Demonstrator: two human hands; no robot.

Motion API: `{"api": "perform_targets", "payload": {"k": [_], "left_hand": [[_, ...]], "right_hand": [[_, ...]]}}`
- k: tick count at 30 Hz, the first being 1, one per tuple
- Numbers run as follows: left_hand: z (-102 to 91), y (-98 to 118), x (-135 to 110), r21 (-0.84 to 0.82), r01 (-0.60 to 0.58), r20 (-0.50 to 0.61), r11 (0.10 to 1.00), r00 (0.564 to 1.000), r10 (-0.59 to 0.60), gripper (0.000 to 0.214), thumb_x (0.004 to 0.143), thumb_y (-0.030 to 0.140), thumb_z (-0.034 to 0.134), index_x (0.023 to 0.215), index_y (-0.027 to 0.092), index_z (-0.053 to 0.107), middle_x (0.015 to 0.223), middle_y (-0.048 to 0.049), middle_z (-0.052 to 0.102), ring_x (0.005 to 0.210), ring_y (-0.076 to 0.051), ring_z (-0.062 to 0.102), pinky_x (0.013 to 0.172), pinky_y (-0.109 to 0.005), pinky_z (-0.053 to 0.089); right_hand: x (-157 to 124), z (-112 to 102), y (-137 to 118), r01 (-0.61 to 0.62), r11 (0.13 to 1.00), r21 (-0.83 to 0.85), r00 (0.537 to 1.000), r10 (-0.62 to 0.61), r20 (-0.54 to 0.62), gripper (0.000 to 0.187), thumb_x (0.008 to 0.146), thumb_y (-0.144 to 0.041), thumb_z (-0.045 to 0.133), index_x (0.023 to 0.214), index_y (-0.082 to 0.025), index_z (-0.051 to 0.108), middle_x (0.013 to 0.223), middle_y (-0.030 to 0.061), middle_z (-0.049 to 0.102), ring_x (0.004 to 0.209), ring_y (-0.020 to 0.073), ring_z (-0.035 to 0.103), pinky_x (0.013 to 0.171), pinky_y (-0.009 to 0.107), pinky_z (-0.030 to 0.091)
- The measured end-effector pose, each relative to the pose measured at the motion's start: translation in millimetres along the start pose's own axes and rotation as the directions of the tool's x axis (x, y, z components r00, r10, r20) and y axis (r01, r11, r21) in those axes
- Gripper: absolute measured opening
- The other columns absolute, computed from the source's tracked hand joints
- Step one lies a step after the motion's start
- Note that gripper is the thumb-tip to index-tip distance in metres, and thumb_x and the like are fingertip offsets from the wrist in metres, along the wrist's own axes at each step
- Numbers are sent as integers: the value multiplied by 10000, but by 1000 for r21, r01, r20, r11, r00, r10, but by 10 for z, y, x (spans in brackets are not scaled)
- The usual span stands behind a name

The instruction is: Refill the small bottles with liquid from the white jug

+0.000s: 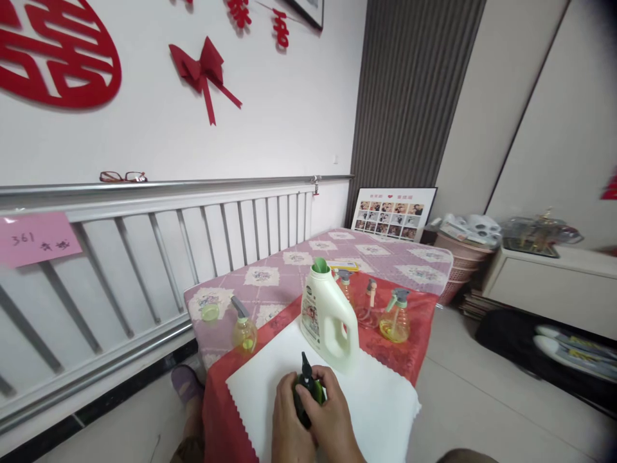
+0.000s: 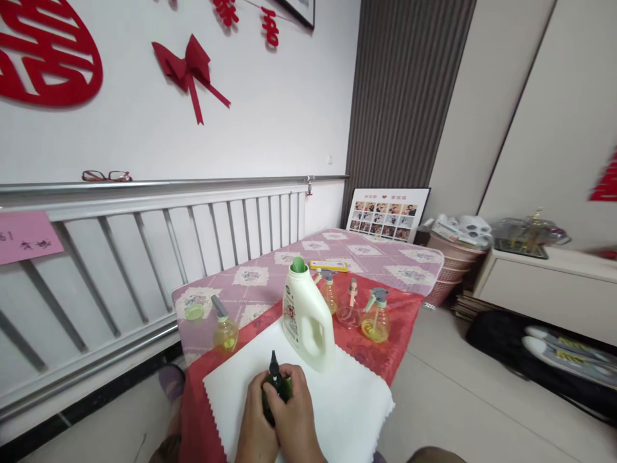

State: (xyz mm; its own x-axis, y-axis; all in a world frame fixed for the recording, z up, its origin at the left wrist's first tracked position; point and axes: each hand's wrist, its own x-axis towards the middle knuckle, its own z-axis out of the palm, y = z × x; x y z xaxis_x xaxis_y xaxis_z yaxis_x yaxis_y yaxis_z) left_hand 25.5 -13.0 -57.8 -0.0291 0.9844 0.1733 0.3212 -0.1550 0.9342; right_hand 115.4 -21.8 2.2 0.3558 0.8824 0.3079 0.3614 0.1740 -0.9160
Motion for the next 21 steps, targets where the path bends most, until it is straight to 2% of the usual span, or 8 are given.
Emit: {"api": "perform_targets", "payload": {"k": [3,7,10,12,14,17,21], "left_hand": [[25,-40,8,-4,-53,8,999,999,53,529,809,294,529,1301,132,421,1352,-204,552,1262,-284,542,1082,-443,430],[47,-45,-3,-38,-22,-42,999,999,21,526,807,340,541,1286,143,450,1354,-192,555,1268,-289,536,1089,-434,427],[27,22,-28,-77,12,-35,997,999,-15,491,822,320,512,1281,149,468,1336,-172,571,1251,-270,547,1079,-409,437],[2,83,-47,-90,-12,-32,996,999,10,470,839,306,494,1282,153,462,1308,-162,582,1220,-257,564,1057,-398,452],[-21,135,-61,-85,-46,-34,995,999,43,463,849,308,498,1283,155,452,1291,-159,581,1203,-252,570,1044,-399,458],[-37,175,-68,-67,-63,-51,996,997,60,435,860,323,491,1263,162,464,1276,-161,581,1200,-257,567,1038,-411,457],[-41,184,-66,-42,-81,-52,996,996,78,439,872,346,470,1264,149,448,1268,-172,574,1195,-260,561,1026,-413,456]], "right_hand": [[-1,-84,3,9,1000,14,997,-10,80,122,769,-252,602,889,-233,621,841,15,688,821,218,661,792,329,552],[-29,-114,39,33,998,59,977,-44,208,280,832,-271,541,1098,-224,617,1044,60,724,996,237,679,913,358,541],[-39,-49,91,11,1000,27,989,-15,144,409,780,-292,594,1180,-208,572,1177,97,672,1119,266,635,1010,409,499],[-28,-3,97,-33,999,-13,997,34,64,464,731,-298,633,1178,-199,555,1110,91,657,1058,271,650,978,419,522],[-11,12,72,-65,997,-42,997,66,35,458,720,-308,636,1157,-199,552,979,54,644,931,255,673,898,409,559],[2,-32,22,-33,998,-60,997,37,63,429,737,-316,616,1146,-205,546,916,29,640,874,236,677,860,396,569],[-23,-108,20,30,998,-55,989,-22,143,387,791,-311,562,1161,-201,535,1044,76,680,1005,239,667,937,395,544]]}}
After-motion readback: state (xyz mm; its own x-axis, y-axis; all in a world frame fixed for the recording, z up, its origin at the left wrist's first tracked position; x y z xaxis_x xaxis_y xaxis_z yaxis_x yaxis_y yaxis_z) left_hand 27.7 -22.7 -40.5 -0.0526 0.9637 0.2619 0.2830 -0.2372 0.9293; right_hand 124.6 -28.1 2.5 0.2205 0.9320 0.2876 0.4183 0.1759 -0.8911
